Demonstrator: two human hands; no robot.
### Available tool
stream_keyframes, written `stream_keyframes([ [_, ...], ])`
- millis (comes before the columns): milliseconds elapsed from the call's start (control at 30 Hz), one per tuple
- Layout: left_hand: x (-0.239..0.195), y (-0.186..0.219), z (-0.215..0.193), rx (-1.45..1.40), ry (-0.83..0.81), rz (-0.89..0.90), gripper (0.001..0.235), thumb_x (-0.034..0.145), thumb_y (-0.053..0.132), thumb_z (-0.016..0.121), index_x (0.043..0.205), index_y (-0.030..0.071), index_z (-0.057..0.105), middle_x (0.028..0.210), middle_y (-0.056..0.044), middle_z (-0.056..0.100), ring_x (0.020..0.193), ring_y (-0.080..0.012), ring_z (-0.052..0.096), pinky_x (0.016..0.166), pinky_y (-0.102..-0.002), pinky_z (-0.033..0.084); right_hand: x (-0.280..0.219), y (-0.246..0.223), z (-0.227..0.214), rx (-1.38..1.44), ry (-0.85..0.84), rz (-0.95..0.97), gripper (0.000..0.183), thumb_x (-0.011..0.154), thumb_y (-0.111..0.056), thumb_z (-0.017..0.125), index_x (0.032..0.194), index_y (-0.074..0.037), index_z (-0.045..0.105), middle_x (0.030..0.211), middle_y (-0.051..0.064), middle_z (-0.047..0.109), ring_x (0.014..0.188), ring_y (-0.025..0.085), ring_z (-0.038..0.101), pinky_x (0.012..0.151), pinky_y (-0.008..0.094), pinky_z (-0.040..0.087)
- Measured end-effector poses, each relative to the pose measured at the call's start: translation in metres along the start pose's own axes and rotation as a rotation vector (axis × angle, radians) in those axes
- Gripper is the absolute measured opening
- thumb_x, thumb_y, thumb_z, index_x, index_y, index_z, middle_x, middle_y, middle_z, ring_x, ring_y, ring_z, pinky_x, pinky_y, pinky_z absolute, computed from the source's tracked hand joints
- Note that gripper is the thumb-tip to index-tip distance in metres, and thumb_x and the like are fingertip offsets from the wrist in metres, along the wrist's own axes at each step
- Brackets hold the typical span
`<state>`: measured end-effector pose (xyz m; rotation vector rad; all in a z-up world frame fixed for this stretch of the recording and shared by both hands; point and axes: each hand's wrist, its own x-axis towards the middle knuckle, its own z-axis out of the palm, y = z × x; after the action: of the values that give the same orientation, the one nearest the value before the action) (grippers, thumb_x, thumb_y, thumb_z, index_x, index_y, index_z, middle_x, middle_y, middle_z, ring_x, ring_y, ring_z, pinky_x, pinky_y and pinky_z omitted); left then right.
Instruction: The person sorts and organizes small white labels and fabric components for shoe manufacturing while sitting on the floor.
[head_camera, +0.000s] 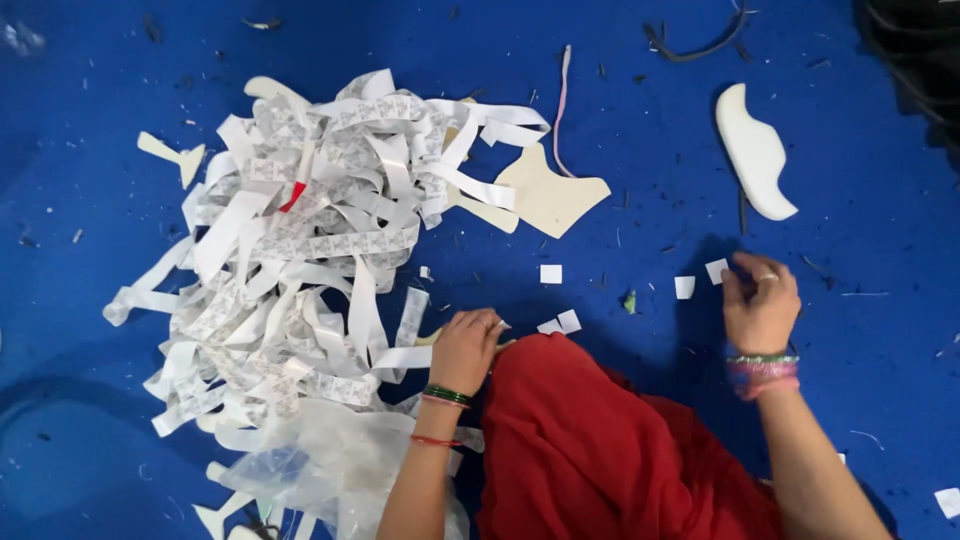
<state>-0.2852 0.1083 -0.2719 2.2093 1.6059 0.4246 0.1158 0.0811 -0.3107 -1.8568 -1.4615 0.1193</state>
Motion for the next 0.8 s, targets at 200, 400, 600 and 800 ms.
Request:
stream_keyframes([
  [200, -0.005, 0.018, -0.040, 0.002, 0.018, -0.156, 0.061, 0.083, 0.031, 0.075, 0.137, 0.007, 0.061, 0.130, -0.010, 0.063, 0.117, -0.0333, 0.059, 0.095, -0.049, 0.047, -0.017, 0.028, 0.033, -0.054, -0.039, -0.029, 0.011, 0.090, -0.010, 0.077, 0.101, -0.008, 0.073, 0.095, 0.016, 0.067, 0.086, 0.035, 0.066, 0.080, 0.047, 0.055],
  [400, -0.040, -0.016, -0.036, 0.229, 0.019, -0.248, 0.046, 0.076, 0.028, 0.078, 0.119, 0.015, 0.067, 0.108, -0.006, 0.067, 0.109, -0.0313, 0.062, 0.090, -0.051, 0.047, -0.039, -0.050, 0.073, 0.091, -0.370, -0.066, 0.010, 0.088, -0.007, 0.074, 0.097, -0.011, 0.074, 0.094, 0.014, 0.070, 0.088, 0.036, 0.067, 0.078, 0.047, 0.055],
  [600, -0.046, -0.033, -0.051, 0.345, -0.019, -0.526, 0.017, 0.081, 0.024, 0.074, 0.096, 0.017, 0.070, 0.097, -0.003, 0.069, 0.099, -0.0273, 0.066, 0.089, -0.049, 0.048, -0.019, -0.135, 0.081, 0.637, -0.689, -0.131, 0.033, 0.084, -0.003, 0.071, 0.115, -0.011, 0.074, 0.105, 0.010, 0.073, 0.090, 0.024, 0.074, 0.080, 0.036, 0.060],
  [800, -0.048, -0.031, -0.057, 0.472, 0.113, -0.495, 0.026, 0.080, 0.015, 0.069, 0.106, 0.014, 0.072, 0.108, -0.009, 0.067, 0.106, -0.0315, 0.063, 0.092, -0.051, 0.048, 0.002, -0.130, 0.065, 0.290, -0.838, -0.028, 0.077, 0.068, -0.006, 0.082, 0.140, -0.008, 0.054, 0.110, 0.015, 0.060, 0.079, 0.027, 0.073, 0.078, 0.039, 0.059],
])
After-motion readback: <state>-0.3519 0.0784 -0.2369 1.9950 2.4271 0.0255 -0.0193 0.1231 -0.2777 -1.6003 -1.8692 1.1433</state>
